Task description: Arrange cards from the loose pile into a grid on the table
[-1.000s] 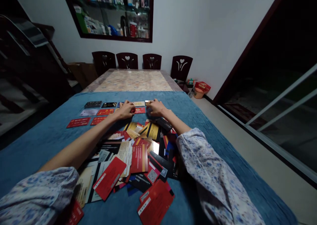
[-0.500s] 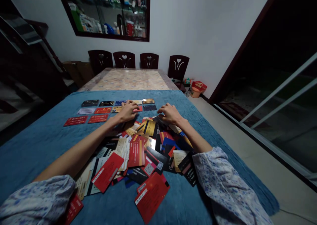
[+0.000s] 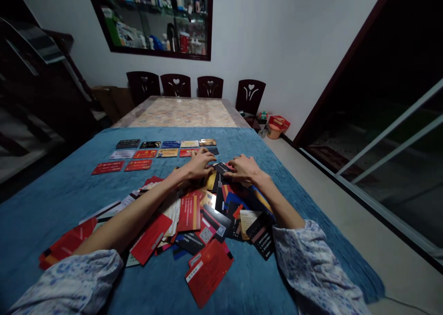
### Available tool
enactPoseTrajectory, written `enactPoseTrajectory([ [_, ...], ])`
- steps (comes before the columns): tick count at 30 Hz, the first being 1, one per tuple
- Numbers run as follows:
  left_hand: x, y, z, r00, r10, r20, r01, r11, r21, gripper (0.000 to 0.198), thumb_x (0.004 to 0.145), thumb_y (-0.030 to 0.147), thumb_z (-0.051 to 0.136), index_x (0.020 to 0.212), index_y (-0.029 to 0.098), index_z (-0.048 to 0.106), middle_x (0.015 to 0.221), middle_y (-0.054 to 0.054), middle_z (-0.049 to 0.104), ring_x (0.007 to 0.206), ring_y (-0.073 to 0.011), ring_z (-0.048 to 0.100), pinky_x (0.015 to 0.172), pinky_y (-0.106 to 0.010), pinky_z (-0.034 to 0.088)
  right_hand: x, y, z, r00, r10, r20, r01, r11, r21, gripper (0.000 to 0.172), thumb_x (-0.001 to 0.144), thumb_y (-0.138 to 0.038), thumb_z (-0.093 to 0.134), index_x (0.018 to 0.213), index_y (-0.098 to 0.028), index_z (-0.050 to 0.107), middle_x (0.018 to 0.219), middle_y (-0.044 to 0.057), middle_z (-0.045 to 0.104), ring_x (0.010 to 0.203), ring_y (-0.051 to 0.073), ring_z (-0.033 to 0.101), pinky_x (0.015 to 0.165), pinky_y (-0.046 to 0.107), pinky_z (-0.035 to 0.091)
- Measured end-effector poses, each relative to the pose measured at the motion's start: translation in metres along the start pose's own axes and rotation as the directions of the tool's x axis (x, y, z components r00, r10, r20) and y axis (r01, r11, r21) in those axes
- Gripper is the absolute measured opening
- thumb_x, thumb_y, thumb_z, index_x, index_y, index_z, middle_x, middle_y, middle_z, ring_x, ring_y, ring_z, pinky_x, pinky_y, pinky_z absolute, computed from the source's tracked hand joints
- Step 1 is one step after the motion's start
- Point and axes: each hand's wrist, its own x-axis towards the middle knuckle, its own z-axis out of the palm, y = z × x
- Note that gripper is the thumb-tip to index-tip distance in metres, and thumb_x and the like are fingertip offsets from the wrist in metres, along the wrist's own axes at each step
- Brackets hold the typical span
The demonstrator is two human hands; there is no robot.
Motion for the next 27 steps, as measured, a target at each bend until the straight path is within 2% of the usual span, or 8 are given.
enactPoseTrajectory([
  [5, 0.006, 0.013, 0.004, 0.997, -0.004, 0.076, 0.002, 1.0, 0.021, 0.034, 0.085, 0.026, 0.056, 0.115, 0.018, 0.07, 0.127, -0.015, 0.065, 0.127, -0.0359, 0.041, 0.098, -0.056, 0.035, 0.0, -0.004, 0.002, 0.998, 0.004, 0.059, -0.005, 1.0, 0.01, 0.047, 0.091, -0.063, 0.053, 0.106, -0.021, 0.07, 0.116, 0.014, 0.069, 0.109, 0.03, 0.059, 0.075, 0.033, 0.043],
  [10, 0.011, 0.015, 0.015, 0.994, -0.036, 0.101, 0.033, 0.999, 0.026, 0.036, 0.088, 0.026, 0.048, 0.116, 0.02, 0.069, 0.125, -0.015, 0.065, 0.124, -0.0361, 0.042, 0.097, -0.058, 0.036, 0.003, -0.005, 0.005, 0.999, 0.005, 0.05, -0.005, 1.0, -0.005, 0.044, 0.09, -0.058, 0.057, 0.112, -0.023, 0.07, 0.116, 0.014, 0.069, 0.11, 0.03, 0.06, 0.077, 0.033, 0.044],
  [14, 0.012, 0.012, 0.023, 0.998, -0.027, 0.062, 0.028, 0.999, -0.017, 0.036, 0.087, 0.025, 0.047, 0.114, 0.021, 0.071, 0.12, -0.014, 0.065, 0.12, -0.0357, 0.043, 0.098, -0.06, 0.036, 0.005, -0.004, 0.007, 1.0, -0.023, 0.015, 0.023, 1.0, -0.011, 0.041, 0.088, -0.056, 0.06, 0.11, -0.022, 0.072, 0.11, 0.013, 0.071, 0.106, 0.028, 0.063, 0.074, 0.03, 0.044],
  [20, 0.011, 0.01, 0.026, 0.998, -0.037, 0.047, 0.04, 0.997, -0.062, 0.038, 0.086, 0.027, 0.048, 0.117, 0.023, 0.071, 0.118, -0.013, 0.064, 0.119, -0.0339, 0.043, 0.098, -0.058, 0.035, 0.008, 0.002, 0.011, 0.997, -0.064, -0.038, 0.066, 0.997, 0.043, 0.027, 0.087, -0.04, 0.06, 0.103, -0.024, 0.076, 0.097, 0.009, 0.075, 0.09, 0.023, 0.067, 0.066, 0.027, 0.039],
  [27, 0.012, 0.01, 0.027, 0.997, -0.068, -0.023, 0.064, 0.99, -0.123, 0.037, 0.09, 0.019, 0.045, 0.111, 0.025, 0.075, 0.115, -0.012, 0.068, 0.119, -0.0319, 0.041, 0.097, -0.052, 0.034, -0.002, 0.003, 0.0, 0.999, -0.004, -0.038, 0.011, 0.983, 0.183, 0.034, 0.092, -0.038, 0.05, 0.098, -0.024, 0.079, 0.087, 0.008, 0.076, 0.076, 0.018, 0.066, 0.061, 0.026, 0.035],
])
